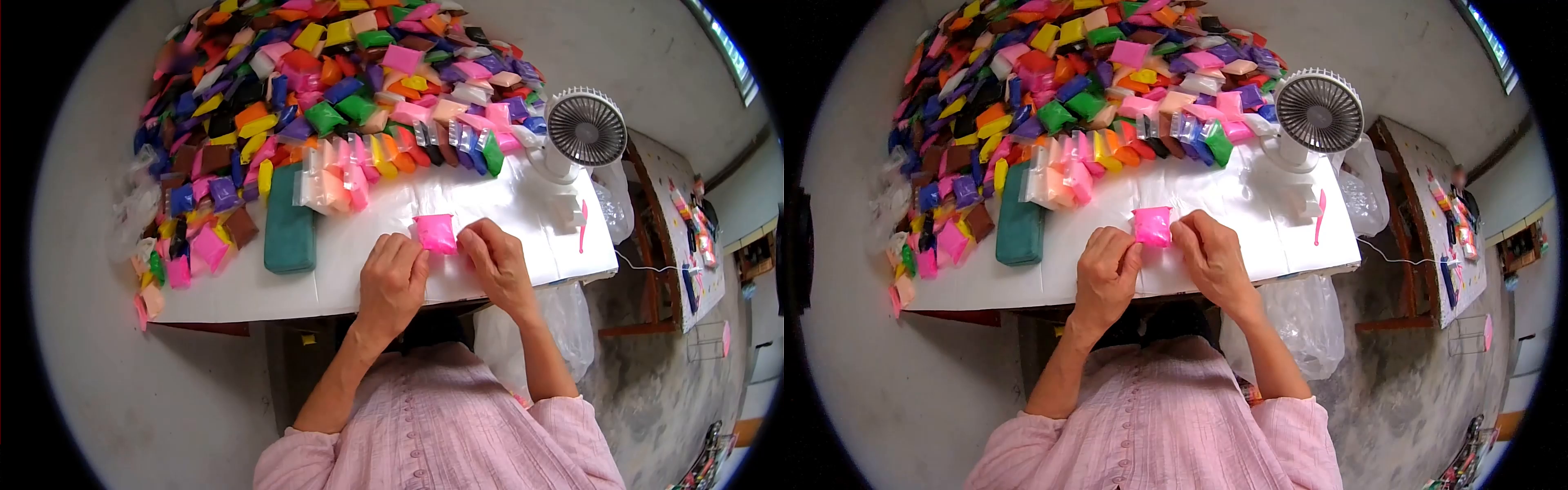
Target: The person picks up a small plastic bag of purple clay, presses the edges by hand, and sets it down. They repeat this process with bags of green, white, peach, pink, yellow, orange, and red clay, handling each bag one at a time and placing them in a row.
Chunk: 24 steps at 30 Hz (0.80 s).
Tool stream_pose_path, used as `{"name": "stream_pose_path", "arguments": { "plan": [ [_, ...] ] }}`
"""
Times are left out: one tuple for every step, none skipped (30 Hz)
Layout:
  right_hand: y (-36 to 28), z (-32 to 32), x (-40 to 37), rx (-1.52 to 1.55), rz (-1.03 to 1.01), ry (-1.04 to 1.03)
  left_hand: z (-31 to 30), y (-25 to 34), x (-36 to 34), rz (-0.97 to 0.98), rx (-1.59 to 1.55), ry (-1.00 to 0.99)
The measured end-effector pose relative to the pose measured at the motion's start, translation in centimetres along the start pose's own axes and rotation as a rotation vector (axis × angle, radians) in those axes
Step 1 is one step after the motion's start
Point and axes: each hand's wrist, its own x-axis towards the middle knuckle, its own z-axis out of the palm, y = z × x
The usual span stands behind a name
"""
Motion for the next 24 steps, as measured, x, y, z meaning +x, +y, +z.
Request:
{"name": "stream_pose_path", "arguments": {
  "plan": [
    [-0.1, -0.2, -0.2, -0.059, -0.075, -0.023, -0.1, 0.0, 0.0, -0.013, -0.014, -0.010],
    [-0.4, -0.5, -0.4, -0.120, -0.148, -0.045, 0.0, 0.0, 0.0, -0.015, -0.021, -0.007],
    [-0.6, -0.7, -0.6, -0.181, -0.220, -0.065, 0.1, 0.1, 0.0, -0.015, -0.028, -0.006],
    [-0.2, -0.6, -0.7, -0.260, -0.281, -0.091, 0.2, 0.1, 0.1, -0.015, -0.035, -0.006],
    [0.1, -0.4, -0.6, -0.305, -0.319, -0.069, 0.3, 0.2, 0.1, -0.011, -0.040, 0.002],
    [0.4, -0.2, -0.5, -0.350, -0.359, -0.048, 0.3, 0.1, 0.1, -0.006, -0.043, 0.012],
    [0.6, 0.0, -0.4, -0.393, -0.401, -0.027, 0.3, 0.1, 0.1, -0.002, -0.044, 0.022],
    [0.5, 0.0, -0.3, -0.408, -0.406, -0.033, 0.3, 0.1, 0.1, 0.003, -0.046, 0.021],
    [0.5, -0.1, -0.2, -0.421, -0.412, -0.040, 0.2, 0.1, 0.2, 0.007, -0.047, 0.020],
    [0.4, 0.0, -0.1, -0.433, -0.419, -0.049, 0.1, 0.1, 0.2, 0.010, -0.046, 0.019],
    [0.5, 0.1, 0.0, -0.430, -0.446, -0.044, -0.1, 0.1, 0.2, 0.014, -0.032, 0.008],
    [0.6, 0.2, 0.2, -0.427, -0.472, -0.039, -0.2, 0.1, 0.3, 0.019, -0.020, -0.005],
    [0.7, 0.2, 0.3, -0.426, -0.497, -0.033, -0.3, 0.1, 0.4, 0.023, -0.009, -0.018],
    [0.8, 0.3, 0.4, -0.402, -0.519, -0.025, -0.4, 0.0, 0.5, 0.029, 0.003, -0.030],
    [0.9, 0.4, 0.6, -0.378, -0.541, -0.017, -0.6, 0.0, 0.6, 0.035, 0.014, -0.042],
    [1.0, 0.5, 0.6, -0.354, -0.563, -0.009, -0.6, -0.1, 0.7, 0.041, 0.025, -0.054],
    [1.1, 0.6, 0.5, -0.399, -0.564, -0.003, -0.5, 0.0, 0.7, 0.056, 0.054, -0.045],
    [1.3, 0.7, 0.4, -0.443, -0.566, 0.004, -0.2, 0.0, 0.6, 0.072, 0.082, -0.036],
    [1.4, 0.8, 0.3, -0.489, -0.567, 0.011, 0.0, 0.1, 0.6, 0.088, 0.109, -0.026],
    [1.3, 0.9, 0.2, -0.501, -0.585, 0.033, 0.1, 0.1, 0.7, 0.108, 0.134, -0.014],
    [1.2, 1.0, 0.1, -0.514, -0.602, 0.055, 0.2, 0.1, 0.6, 0.128, 0.157, -0.002],
    [1.1, 1.1, 0.1, -0.525, -0.620, 0.076, 0.3, 0.1, 0.6, 0.147, 0.182, 0.010],
    [1.1, 1.1, 0.0, -0.538, -0.625, 0.088, 0.4, 0.2, 0.6, 0.151, 0.183, 0.018],
    [1.0, 1.3, -0.1, -0.549, -0.634, 0.099, 0.4, 0.2, 0.5, 0.155, 0.186, 0.027]
  ]
}}
